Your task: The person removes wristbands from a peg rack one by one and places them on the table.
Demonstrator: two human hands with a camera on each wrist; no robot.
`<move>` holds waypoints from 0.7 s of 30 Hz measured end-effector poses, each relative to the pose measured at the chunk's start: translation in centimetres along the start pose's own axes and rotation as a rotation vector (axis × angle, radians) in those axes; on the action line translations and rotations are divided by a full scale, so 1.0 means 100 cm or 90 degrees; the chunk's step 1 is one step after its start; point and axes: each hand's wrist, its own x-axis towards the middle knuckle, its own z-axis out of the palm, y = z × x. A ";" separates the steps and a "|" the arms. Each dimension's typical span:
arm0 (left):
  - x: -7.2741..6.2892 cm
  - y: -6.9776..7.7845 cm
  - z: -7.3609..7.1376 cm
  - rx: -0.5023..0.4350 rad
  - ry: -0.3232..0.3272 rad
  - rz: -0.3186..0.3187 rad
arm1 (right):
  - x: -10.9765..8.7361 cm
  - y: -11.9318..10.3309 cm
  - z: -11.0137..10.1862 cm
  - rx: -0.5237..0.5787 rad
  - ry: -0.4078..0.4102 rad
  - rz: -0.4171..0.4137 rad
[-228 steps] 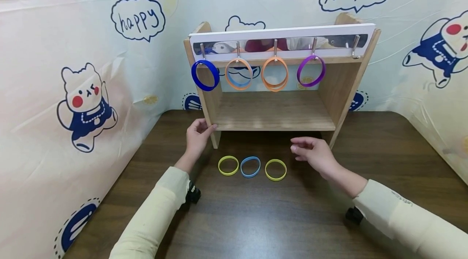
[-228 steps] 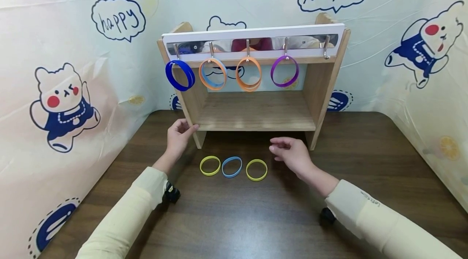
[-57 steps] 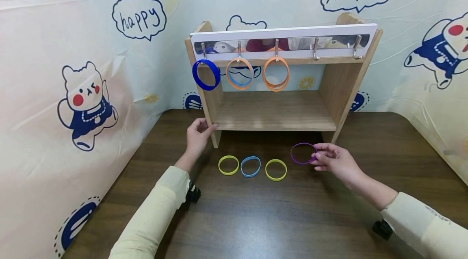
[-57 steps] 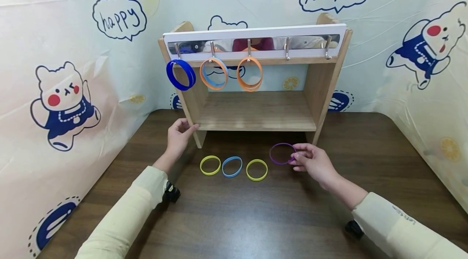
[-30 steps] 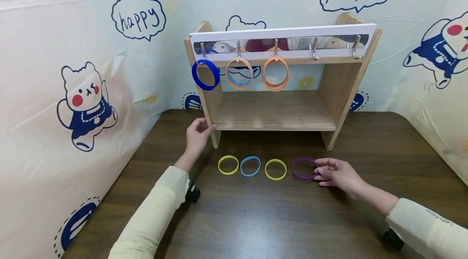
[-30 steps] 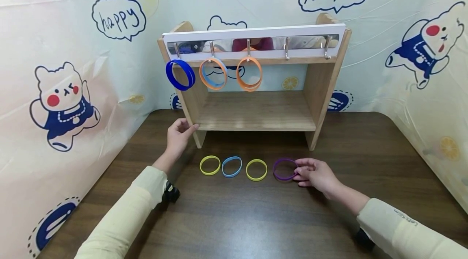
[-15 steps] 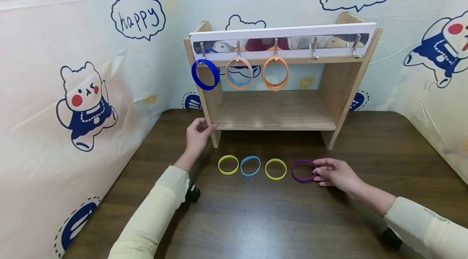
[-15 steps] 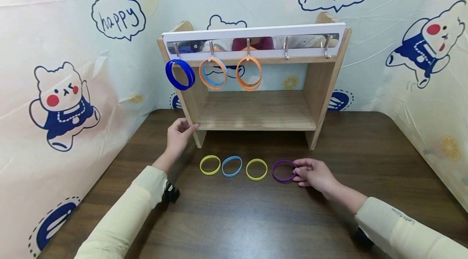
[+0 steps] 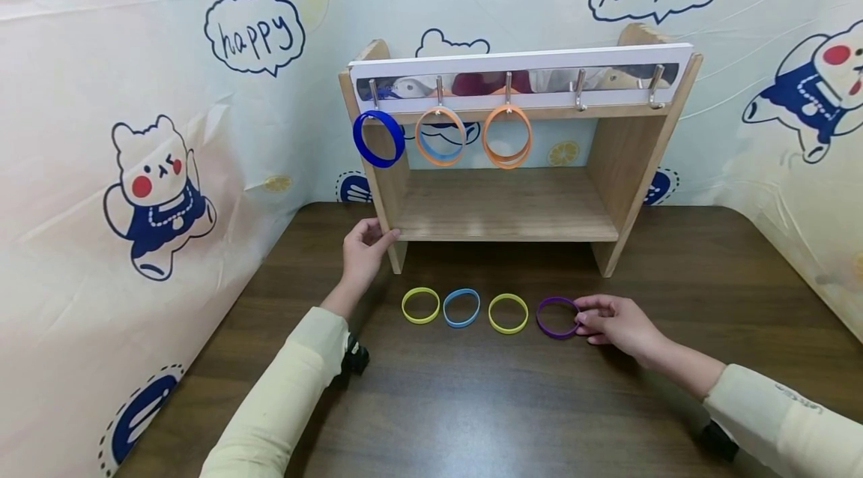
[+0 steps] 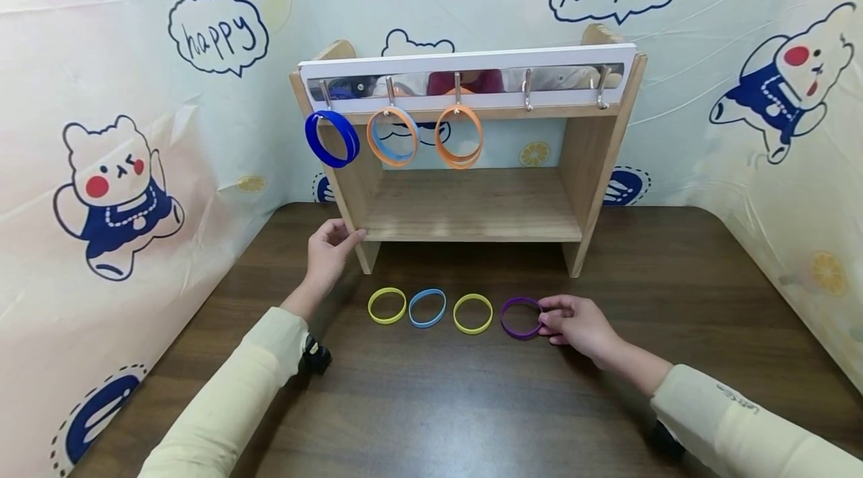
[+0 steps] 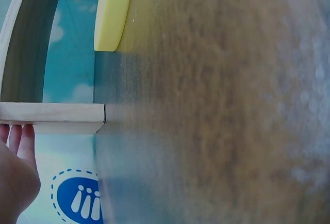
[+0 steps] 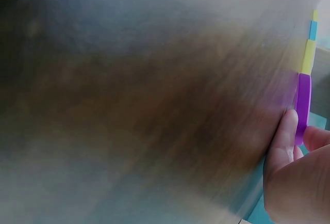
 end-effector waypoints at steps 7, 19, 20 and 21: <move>0.000 -0.001 0.000 -0.003 0.002 0.004 | -0.001 0.001 0.000 -0.013 0.001 -0.005; -0.008 0.025 -0.002 0.002 -0.019 -0.004 | -0.003 0.001 0.001 -0.028 0.015 -0.011; -0.010 0.029 -0.002 0.004 -0.023 -0.006 | -0.003 0.001 0.001 -0.029 0.016 -0.012; -0.012 0.035 -0.003 0.006 -0.027 -0.008 | -0.003 0.001 0.000 -0.029 0.017 -0.012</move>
